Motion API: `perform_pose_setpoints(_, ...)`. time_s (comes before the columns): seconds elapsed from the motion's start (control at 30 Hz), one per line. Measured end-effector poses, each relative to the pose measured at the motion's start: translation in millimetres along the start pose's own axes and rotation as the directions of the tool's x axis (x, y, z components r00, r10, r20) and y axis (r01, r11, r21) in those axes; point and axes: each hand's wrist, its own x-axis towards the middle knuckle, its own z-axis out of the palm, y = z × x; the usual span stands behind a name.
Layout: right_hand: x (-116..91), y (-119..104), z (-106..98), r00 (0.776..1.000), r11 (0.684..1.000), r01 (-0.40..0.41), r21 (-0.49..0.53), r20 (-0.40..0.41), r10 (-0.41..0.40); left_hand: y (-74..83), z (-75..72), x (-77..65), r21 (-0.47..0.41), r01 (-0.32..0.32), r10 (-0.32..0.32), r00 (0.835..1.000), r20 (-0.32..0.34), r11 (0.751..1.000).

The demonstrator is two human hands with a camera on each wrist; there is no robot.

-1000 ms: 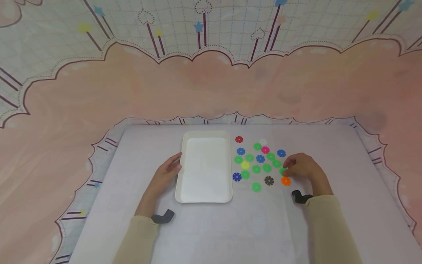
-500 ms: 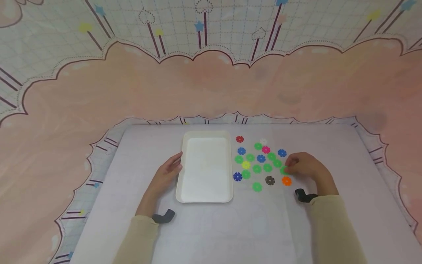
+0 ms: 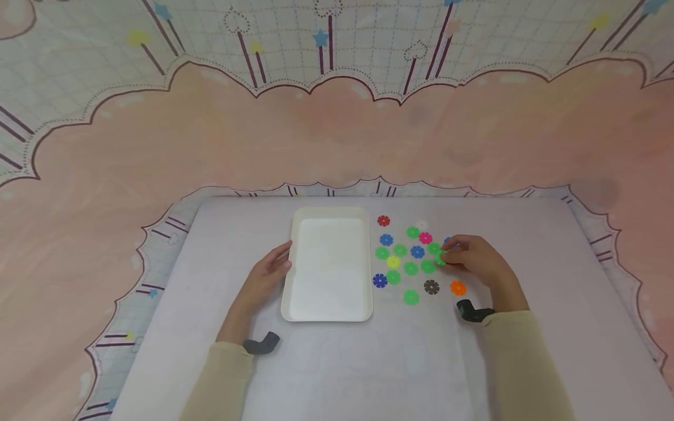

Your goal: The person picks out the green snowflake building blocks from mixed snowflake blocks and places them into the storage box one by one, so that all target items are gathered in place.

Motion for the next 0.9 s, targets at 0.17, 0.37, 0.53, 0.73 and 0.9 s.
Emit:
perform_pose_setpoints(0.17, 4.0, -9.3, 10.6, 1.000, 0.994, 0.008, 0.109, 0.029, -0.011, -2.8, -0.2, 1.1, -0.006, 0.000, 0.000, 1.000, -0.005, 1.000)
perform_pose_setpoints(0.37, 11.2, -25.7, 23.4, 0.998, 0.992, -0.041, 0.120, 0.057, 0.035, -1.5, 0.0, -0.2, -0.021, -0.003, 0.004, 1.000, 0.006, 1.000)
perform_pose_setpoints(0.53, 21.6, -43.7, 38.2, 0.997, 0.986, -0.054, 0.158, 0.069, 0.044, 2.5, 0.6, -1.7, -0.015, 0.007, -0.007, 1.000, 0.005, 1.000)
perform_pose_setpoints(0.73, 33.1, -68.5, 57.5, 0.999, 0.989, -0.046, 0.138, 0.032, 0.042, 1.0, 0.0, -0.6, -0.028, -0.004, 0.004, 1.000, 0.009, 1.000)
perform_pose_setpoints(0.9, 44.5, -86.2, 73.4, 0.999, 0.979, -0.021, 0.203, 0.050, 0.011, 0.4, 0.3, -0.8, -0.034, -0.004, 0.004, 1.000, 0.012, 0.999)
